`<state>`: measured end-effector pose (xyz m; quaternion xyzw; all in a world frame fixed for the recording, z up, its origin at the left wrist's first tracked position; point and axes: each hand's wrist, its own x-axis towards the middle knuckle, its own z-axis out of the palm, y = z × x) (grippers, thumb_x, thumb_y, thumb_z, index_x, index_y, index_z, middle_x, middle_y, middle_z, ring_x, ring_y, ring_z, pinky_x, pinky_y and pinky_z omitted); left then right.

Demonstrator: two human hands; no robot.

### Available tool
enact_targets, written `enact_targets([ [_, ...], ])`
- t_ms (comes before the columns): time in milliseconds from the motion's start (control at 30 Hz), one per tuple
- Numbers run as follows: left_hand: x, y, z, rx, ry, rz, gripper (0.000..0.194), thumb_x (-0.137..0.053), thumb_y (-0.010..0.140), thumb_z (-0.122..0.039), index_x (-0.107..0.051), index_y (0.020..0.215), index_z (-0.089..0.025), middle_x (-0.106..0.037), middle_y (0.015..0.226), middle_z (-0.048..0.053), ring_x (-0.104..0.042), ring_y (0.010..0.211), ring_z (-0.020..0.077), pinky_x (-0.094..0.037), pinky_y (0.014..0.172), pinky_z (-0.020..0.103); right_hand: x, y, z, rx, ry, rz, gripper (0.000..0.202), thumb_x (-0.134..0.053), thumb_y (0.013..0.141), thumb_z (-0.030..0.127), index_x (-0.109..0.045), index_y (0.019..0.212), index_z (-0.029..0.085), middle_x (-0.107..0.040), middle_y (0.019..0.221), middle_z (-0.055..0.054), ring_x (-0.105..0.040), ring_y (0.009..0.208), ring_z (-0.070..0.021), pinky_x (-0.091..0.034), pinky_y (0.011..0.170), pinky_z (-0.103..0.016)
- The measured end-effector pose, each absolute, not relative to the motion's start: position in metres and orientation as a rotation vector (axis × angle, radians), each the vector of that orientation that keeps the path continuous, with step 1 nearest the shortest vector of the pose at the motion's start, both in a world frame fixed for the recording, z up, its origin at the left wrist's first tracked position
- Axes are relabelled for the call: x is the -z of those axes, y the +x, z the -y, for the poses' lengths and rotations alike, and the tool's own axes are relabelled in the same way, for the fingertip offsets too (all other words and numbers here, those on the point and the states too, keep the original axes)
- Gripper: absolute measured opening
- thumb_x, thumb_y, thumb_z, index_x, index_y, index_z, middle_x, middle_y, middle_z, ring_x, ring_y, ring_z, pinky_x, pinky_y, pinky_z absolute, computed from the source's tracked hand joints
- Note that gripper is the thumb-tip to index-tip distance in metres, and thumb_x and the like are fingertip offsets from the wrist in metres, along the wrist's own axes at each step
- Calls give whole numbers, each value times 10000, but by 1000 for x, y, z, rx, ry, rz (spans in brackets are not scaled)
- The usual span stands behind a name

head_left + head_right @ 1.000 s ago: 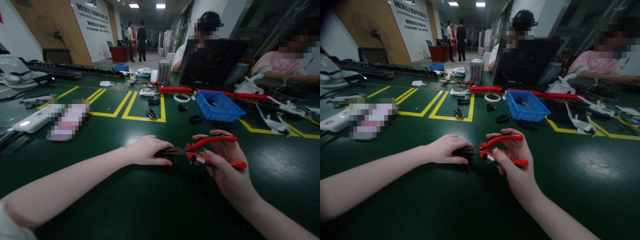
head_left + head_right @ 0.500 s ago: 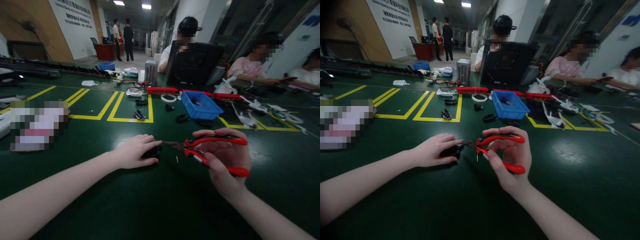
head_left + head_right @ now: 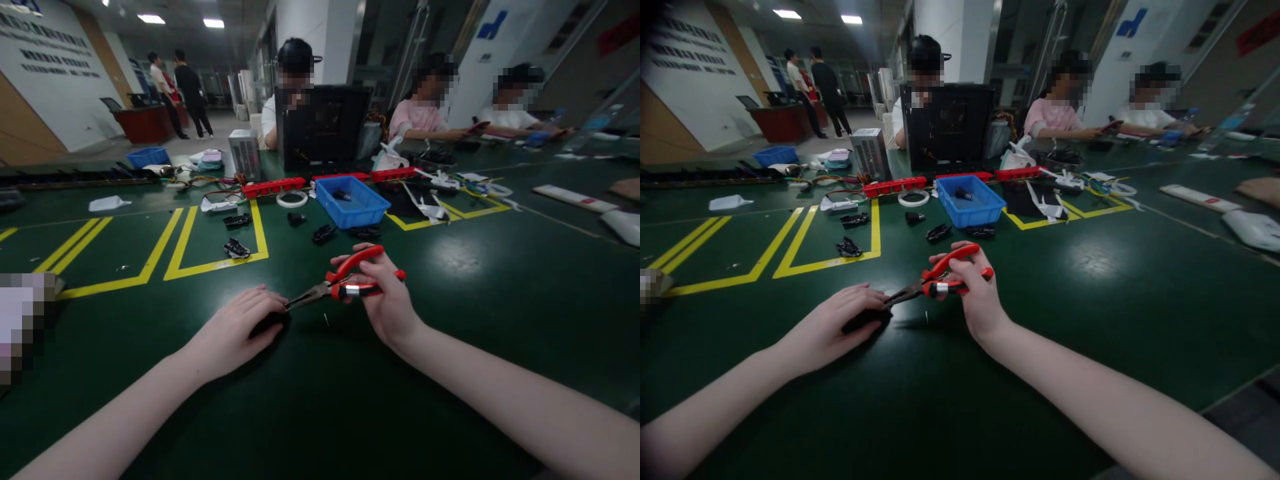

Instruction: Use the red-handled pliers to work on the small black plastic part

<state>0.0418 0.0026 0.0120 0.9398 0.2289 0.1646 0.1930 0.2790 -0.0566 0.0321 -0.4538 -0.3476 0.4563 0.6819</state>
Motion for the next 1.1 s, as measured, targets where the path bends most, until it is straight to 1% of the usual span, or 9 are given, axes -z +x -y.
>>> enact_targets([
  [100, -13, 42, -4, -495, 2617, -656, 242, -513, 938, -190, -584, 1166, -226, -610, 1261, 57, -553, 1206, 218, -364, 1125, 526, -26, 281, 50, -1122, -1038, 602, 281, -615, 761, 310, -505, 1007, 227, -717, 870, -37, -672, 681, -205, -457, 516, -283],
  [233, -17, 40, -5, -496, 2518, -664, 270, -513, 922, -155, -603, 1166, -228, -595, 1290, 62, -556, 1216, 214, -370, 1130, 520, -23, 285, 46, -1199, -1048, 450, 257, -612, 768, 290, -511, 990, 209, -727, 877, -66, -690, 736, -219, -451, 509, -270],
  [433, -18, 38, -10, -503, 2404, -678, 161, -610, 881, -231, -669, 1029, -218, -616, 1254, 67, -567, 1202, 251, -310, 1147, 578, -25, 286, 44, -1220, -1079, 402, 247, -632, 756, 305, -552, 967, 205, -737, 890, -79, -694, 759, -226, -464, 514, -272],
  [533, -16, 38, -13, -508, 2388, -705, 112, -639, 863, -236, -688, 963, -227, -595, 1269, 63, -533, 1238, 269, -288, 1153, 593, -25, 285, 43, -1246, -1083, 419, 294, -657, 758, 341, -557, 1003, 212, -736, 905, -76, -695, 778, -231, -465, 517, -273],
  [633, -14, 37, -15, -484, 2399, -739, 103, -640, 860, -228, -700, 941, -247, -564, 1303, 49, -478, 1289, 281, -257, 1160, 611, -26, 286, 43, -1264, -1080, 470, 406, -690, 748, 394, -530, 1084, 232, -732, 935, -72, -696, 806, -244, -464, 522, -274],
  [733, -12, 37, -16, -456, 2373, -782, 108, -637, 859, -235, -701, 941, -264, -534, 1338, 38, -423, 1330, 299, -318, 1130, 609, -27, 289, 42, -1300, -1069, 574, 584, -729, 719, 414, -463, 1215, 261, -724, 995, -77, -698, 808, -250, -467, 533, -278],
  [867, -11, 37, -18, -455, 2340, -803, 115, -637, 855, -242, -684, 957, -265, -517, 1358, 40, -364, 1366, 316, -375, 1100, 588, -25, 296, 39, -1418, -1011, 698, 731, -766, 675, 338, -407, 1310, 289, -698, 1096, -87, -693, 923, -271, -515, 618, -314],
  [1000, -12, 37, -18, -468, 2332, -836, 126, -626, 847, -231, -647, 970, -252, -515, 1359, 48, -389, 1348, 310, -401, 1087, 569, -21, 302, 36, -1445, -1007, 783, 764, -790, 623, 242, -436, 1297, 313, -667, 1180, -84, -672, 1016, -290, -545, 715, -373],
  [1100, -13, 37, -18, -471, 2307, -864, 139, -619, 847, -244, -618, 986, -240, -496, 1372, 64, -419, 1321, 304, -444, 1054, 541, -20, 305, 34, -1401, -1057, 777, 682, -789, 620, 248, -482, 1227, 301, -675, 1164, -90, -676, 1007, -295, -551, 756, -407],
])
